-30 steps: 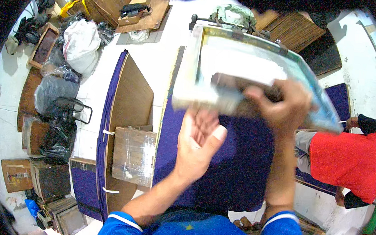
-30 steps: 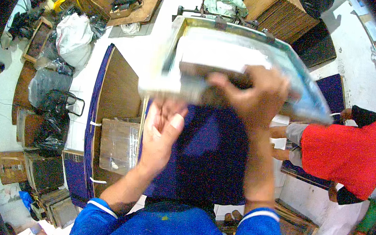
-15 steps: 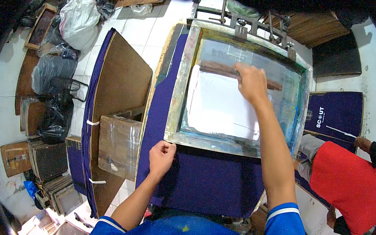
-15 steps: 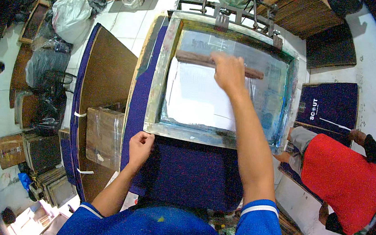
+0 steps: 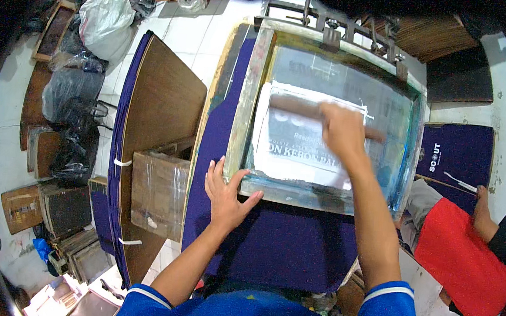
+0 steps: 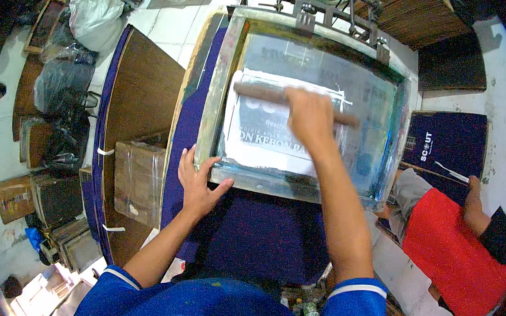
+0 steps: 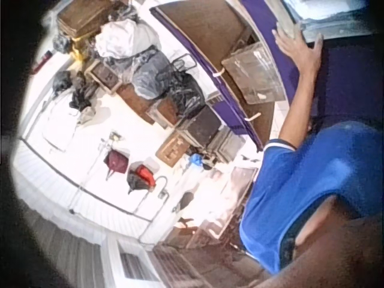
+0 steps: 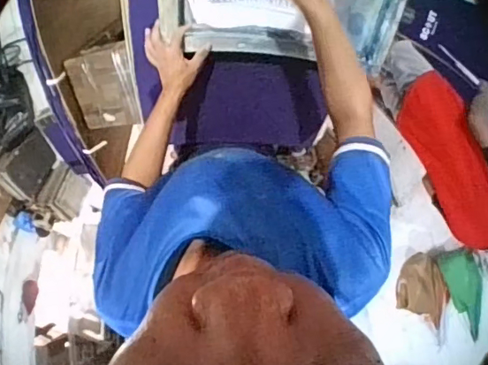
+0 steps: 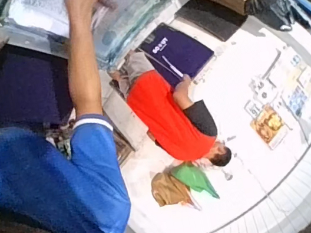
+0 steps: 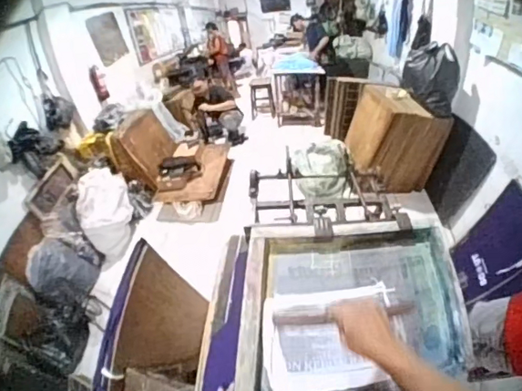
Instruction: The person repeatedly places a purple tote bag under a screen printing frame, uses a squeegee to apply white ink, then removes and stacks the printed bag. The process is repeated multiple times in a workshop setting.
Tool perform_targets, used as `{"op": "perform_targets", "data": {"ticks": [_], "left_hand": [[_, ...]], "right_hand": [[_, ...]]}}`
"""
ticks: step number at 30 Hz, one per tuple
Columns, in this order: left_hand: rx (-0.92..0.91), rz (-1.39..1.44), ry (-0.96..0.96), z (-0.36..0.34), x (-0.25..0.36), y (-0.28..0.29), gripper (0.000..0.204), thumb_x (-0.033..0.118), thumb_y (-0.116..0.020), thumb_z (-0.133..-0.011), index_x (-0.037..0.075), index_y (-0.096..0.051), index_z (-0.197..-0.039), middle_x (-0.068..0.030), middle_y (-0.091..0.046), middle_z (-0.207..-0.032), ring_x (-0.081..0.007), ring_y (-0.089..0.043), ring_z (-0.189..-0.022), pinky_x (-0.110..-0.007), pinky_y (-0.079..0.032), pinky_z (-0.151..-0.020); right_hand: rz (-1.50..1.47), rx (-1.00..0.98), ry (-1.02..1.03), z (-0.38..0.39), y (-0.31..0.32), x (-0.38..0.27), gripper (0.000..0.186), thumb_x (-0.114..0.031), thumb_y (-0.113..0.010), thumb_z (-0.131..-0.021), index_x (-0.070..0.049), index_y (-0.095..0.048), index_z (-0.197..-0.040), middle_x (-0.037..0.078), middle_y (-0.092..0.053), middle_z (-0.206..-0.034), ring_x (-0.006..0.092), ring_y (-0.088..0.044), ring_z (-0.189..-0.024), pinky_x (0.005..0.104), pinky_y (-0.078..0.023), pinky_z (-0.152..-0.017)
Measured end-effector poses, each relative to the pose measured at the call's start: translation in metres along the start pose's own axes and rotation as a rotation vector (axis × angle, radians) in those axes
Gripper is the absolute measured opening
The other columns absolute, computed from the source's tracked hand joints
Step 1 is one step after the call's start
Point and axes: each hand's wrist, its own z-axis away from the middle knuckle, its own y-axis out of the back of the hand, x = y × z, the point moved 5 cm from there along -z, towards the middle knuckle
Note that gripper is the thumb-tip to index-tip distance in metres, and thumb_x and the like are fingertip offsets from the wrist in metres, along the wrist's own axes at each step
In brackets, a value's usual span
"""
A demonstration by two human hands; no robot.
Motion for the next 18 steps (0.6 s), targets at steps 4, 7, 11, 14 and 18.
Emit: {"op": "perform_targets", "data": {"ticks": [4, 7, 11, 14, 18], "left_hand": [[0.021, 0.019, -0.03, 0.0, -0.002, -0.002, 0.066, 0.057, -0.084, -0.082, 0.021, -0.066, -0.134, -0.0279, -0.031, -0.163, -0.0527, -0.022, -0.153, -0.065, -0.02, -0.123], [0.019, 0.058, -0.083, -0.001, -0.005, 0.0, 0.071, 0.056, -0.089, -0.077, 0.02, -0.065, -0.134, -0.0292, -0.029, -0.164, -0.0544, -0.022, -0.153, -0.063, -0.021, -0.124], [-0.028, 0.131, -0.108, -0.002, -0.009, 0.002, 0.072, 0.032, -0.099, -0.067, 0.017, -0.067, -0.13, -0.032, -0.024, -0.168, -0.0543, -0.023, -0.156, -0.06, -0.024, -0.127], [-0.036, 0.148, -0.075, -0.008, -0.009, 0.002, 0.059, 0.02, -0.099, -0.065, 0.012, -0.071, -0.117, -0.0332, -0.024, -0.169, -0.0521, -0.027, -0.156, -0.058, -0.022, -0.128], [-0.026, 0.123, -0.097, -0.012, -0.001, 0.016, 0.058, 0.02, -0.1, -0.062, 0.012, -0.073, -0.112, -0.0296, -0.026, -0.169, -0.0492, -0.032, -0.155, -0.051, -0.032, -0.127]], "right_hand": [[0.069, 0.085, 0.041, -0.021, -0.012, 0.016, 0.025, -0.002, -0.066, -0.082, -0.01, -0.067, -0.106, 0.014, -0.072, -0.099, 0.0401, -0.068, -0.095, 0.0538, -0.047, -0.08], [0.04, -0.014, -0.018, 0.024, -0.021, -0.002, 0.028, -0.001, -0.065, -0.082, -0.011, -0.067, -0.108, 0.013, -0.071, -0.101, 0.0361, -0.067, -0.101, 0.0523, -0.046, -0.085], [0.035, 0.012, -0.022, 0.094, -0.015, -0.045, 0.03, 0.0, -0.065, -0.081, -0.009, -0.069, -0.109, 0.01, -0.072, -0.108, 0.0327, -0.067, -0.104, 0.0494, -0.046, -0.088], [0.037, 0.127, -0.022, 0.124, -0.013, -0.069, 0.034, 0.001, -0.068, -0.08, -0.01, -0.07, -0.113, 0.006, -0.071, -0.116, 0.0288, -0.066, -0.109, 0.0464, -0.046, -0.092], [-0.007, 0.089, -0.055, 0.13, -0.008, -0.065, 0.041, 0.001, -0.072, -0.078, -0.01, -0.07, -0.118, 0.007, -0.07, -0.119, 0.0296, -0.065, -0.114, 0.0457, -0.046, -0.095]]}}
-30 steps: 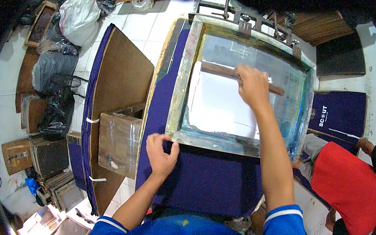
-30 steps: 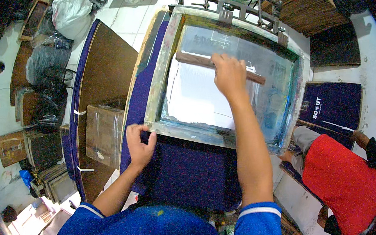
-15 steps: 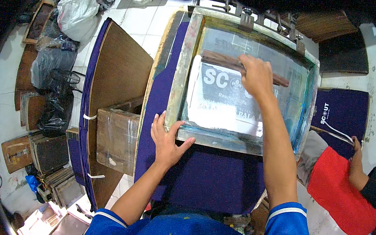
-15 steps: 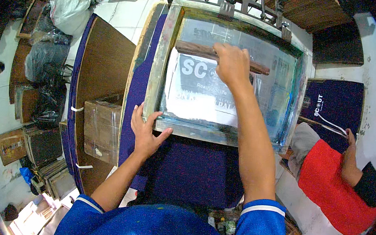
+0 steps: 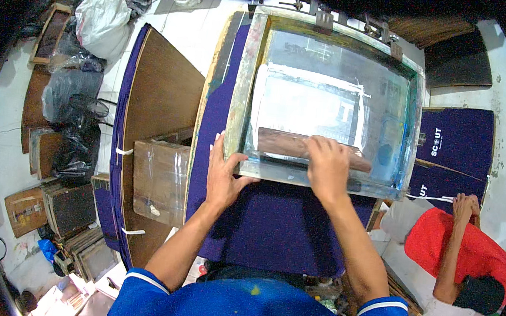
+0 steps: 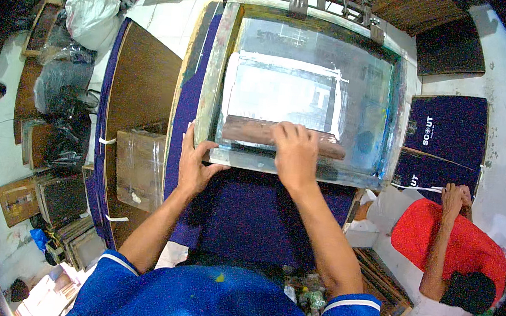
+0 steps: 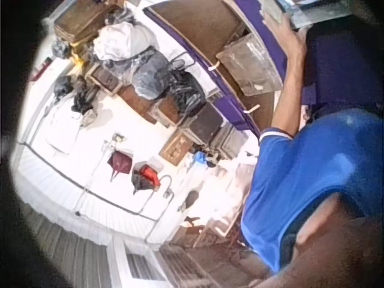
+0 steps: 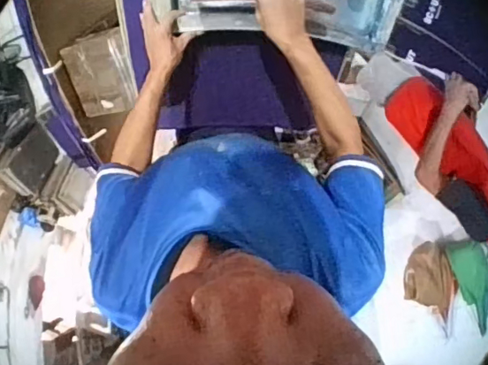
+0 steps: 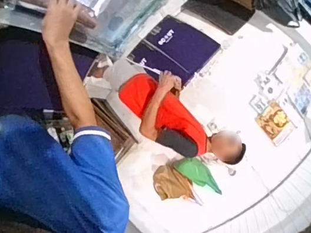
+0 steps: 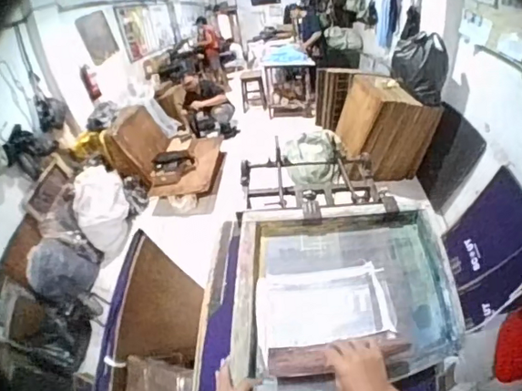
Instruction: The person repeatedly places a purple tote bag under a screen printing frame, uses a squeegee to apply white ink, then removes and stacks the printed bag. The process is repeated multiple times in a workshop setting.
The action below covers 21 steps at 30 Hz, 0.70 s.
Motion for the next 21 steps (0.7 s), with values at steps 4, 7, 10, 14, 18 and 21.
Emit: {"op": "perform_targets", "data": {"ticks": [4, 7, 10, 14, 18, 21], "left_hand": [[-0.014, 0.241, 0.037, 0.001, 0.009, 0.019, 0.058, 0.018, -0.102, -0.061, 0.011, -0.073, -0.111, -0.0258, -0.029, -0.166, -0.0445, -0.039, -0.151, -0.05, -0.042, -0.122], [-0.014, 0.262, 0.048, 0.004, 0.014, 0.025, 0.058, 0.018, -0.103, -0.06, 0.011, -0.074, -0.11, -0.0248, -0.027, -0.167, -0.0436, -0.039, -0.151, -0.048, -0.043, -0.121], [0.03, 0.25, 0.024, 0.004, 0.016, 0.029, 0.083, 0.017, -0.103, -0.06, 0.015, -0.062, -0.132, -0.0241, -0.028, -0.163, -0.0438, -0.044, -0.146, -0.049, -0.047, -0.117], [0.102, 0.203, -0.003, 0.004, 0.015, 0.034, 0.118, 0.017, -0.105, -0.056, 0.017, -0.038, -0.154, -0.0227, -0.03, -0.158, -0.0427, -0.043, -0.144, -0.049, -0.044, -0.119], [0.086, 0.206, 0.004, 0.002, 0.016, 0.036, 0.133, 0.021, -0.106, -0.051, 0.005, -0.029, -0.158, -0.0219, -0.039, -0.156, -0.04, -0.04, -0.146, -0.048, -0.034, -0.125], [0.094, 0.183, -0.004, 0.002, 0.02, 0.039, 0.137, 0.023, -0.107, -0.051, 0.002, -0.026, -0.159, -0.0216, -0.038, -0.156, -0.0389, -0.04, -0.147, -0.047, -0.033, -0.125]], "right_hand": [[0.002, -0.125, 0.007, -0.033, 0.022, 0.015, 0.034, -0.005, -0.076, -0.082, -0.01, -0.068, -0.114, 0.011, -0.071, -0.117, 0.0336, -0.066, -0.111, 0.0483, -0.049, -0.091], [-0.138, -0.169, 0.058, -0.071, 0.04, 0.023, 0.019, -0.004, -0.069, -0.085, -0.007, -0.066, -0.104, 0.018, -0.073, -0.097, 0.0436, -0.07, -0.094, 0.0566, -0.053, -0.081], [-0.123, -0.243, 0.031, -0.064, 0.051, 0.021, 0.022, -0.004, -0.071, -0.083, -0.007, -0.066, -0.104, 0.018, -0.073, -0.098, 0.0443, -0.07, -0.093, 0.0562, -0.053, -0.082], [-0.153, -0.206, 0.049, -0.029, 0.046, 0.011, 0.021, -0.003, -0.07, -0.084, -0.007, -0.065, -0.103, 0.02, -0.072, -0.095, 0.0445, -0.07, -0.092, 0.0577, -0.052, -0.081], [-0.027, -0.324, 0.026, -0.078, 0.019, 0.041, 0.032, -0.012, -0.077, -0.086, -0.006, -0.067, -0.115, 0.02, -0.073, -0.104, 0.0434, -0.07, -0.1, 0.055, -0.053, -0.086], [-0.003, -0.287, 0.083, -0.168, 0.018, 0.082, 0.049, -0.029, -0.08, -0.086, -0.007, -0.068, -0.128, 0.021, -0.074, -0.119, 0.0424, -0.07, -0.11, 0.0506, -0.055, -0.095]]}}
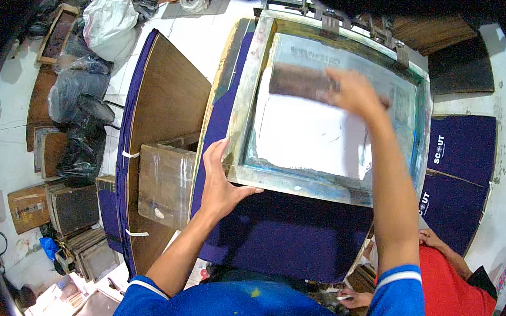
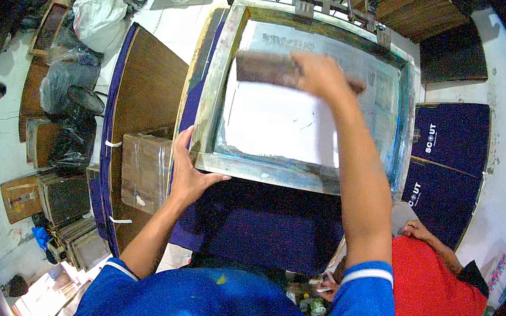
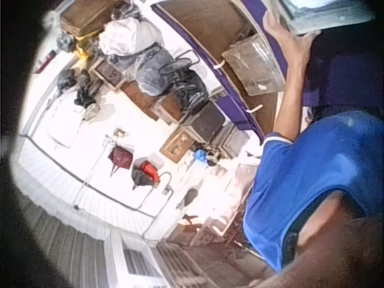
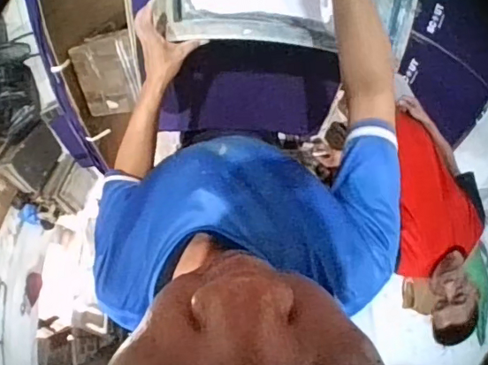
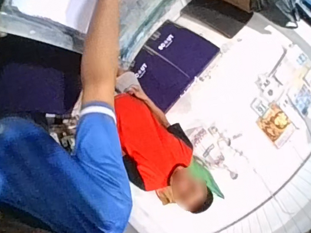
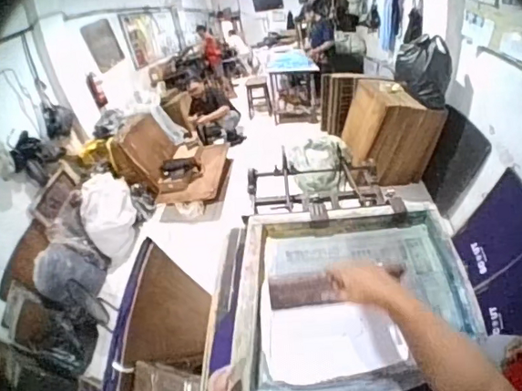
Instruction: The person repeatedly places a purple tote bag under a screen printing frame, uses a squeegee to apply white ink, then removes and stacks the printed bag. The process is repeated multiple times in a workshop setting.
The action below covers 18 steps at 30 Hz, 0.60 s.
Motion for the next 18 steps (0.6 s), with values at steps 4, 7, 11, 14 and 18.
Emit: {"op": "perform_targets", "data": {"ticks": [4, 7, 11, 14, 18], "left_hand": [[-0.001, 0.005, 0.024, -0.001, 0.003, 0.003, 0.139, 0.02, -0.106, -0.052, 0.004, -0.021, -0.161, -0.0227, -0.033, -0.156, -0.0406, -0.038, -0.147, -0.047, -0.035, -0.124], [-0.005, 0.038, 0.051, -0.004, 0.004, 0.004, 0.143, 0.024, -0.107, -0.05, 0.001, -0.02, -0.162, -0.0221, -0.033, -0.158, -0.0388, -0.036, -0.149, -0.046, -0.031, -0.126], [-0.028, 0.09, 0.075, -0.005, 0.008, 0.01, 0.143, 0.023, -0.107, -0.05, 0.003, -0.02, -0.162, -0.0227, -0.036, -0.155, -0.0407, -0.038, -0.147, -0.047, -0.032, -0.126], [0.005, 0.108, 0.009, -0.006, 0.027, 0.03, 0.144, 0.03, -0.107, -0.05, 0.003, -0.022, -0.163, -0.0219, -0.035, -0.159, -0.0407, -0.037, -0.149, -0.048, -0.032, -0.126], [0.223, 0.236, -0.13, -0.021, 0.085, 0.084, 0.141, 0.046, -0.104, -0.054, 0.0, -0.027, -0.162, -0.0225, -0.039, -0.159, -0.0407, -0.039, -0.148, -0.05, -0.031, -0.125]], "right_hand": [[-0.098, -0.113, -0.033, -0.046, 0.009, 0.016, 0.04, -0.029, -0.08, -0.085, -0.004, -0.069, -0.115, 0.021, -0.074, -0.114, 0.0422, -0.07, -0.108, 0.0524, -0.054, -0.091], [0.05, 0.141, -0.067, 0.031, -0.011, -0.031, 0.025, -0.014, -0.072, -0.088, -0.007, -0.069, -0.111, 0.02, -0.074, -0.107, 0.042, -0.07, -0.098, 0.0526, -0.054, -0.085], [0.021, 0.278, -0.007, 0.153, -0.024, -0.104, 0.042, 0.002, -0.066, -0.083, -0.009, -0.069, -0.123, 0.014, -0.071, -0.117, 0.0354, -0.066, -0.111, 0.0487, -0.048, -0.095], [-0.018, 0.274, -0.067, 0.198, -0.005, -0.129, 0.048, 0.004, -0.066, -0.078, -0.009, -0.07, -0.125, 0.013, -0.071, -0.123, 0.0328, -0.065, -0.118, 0.0472, -0.047, -0.1], [0.194, 0.69, -0.119, 0.197, 0.066, -0.127, 0.049, -0.022, -0.086, -0.075, -0.008, -0.075, -0.121, 0.011, -0.076, -0.116, 0.0332, -0.069, -0.111, 0.0466, -0.045, -0.105]]}}
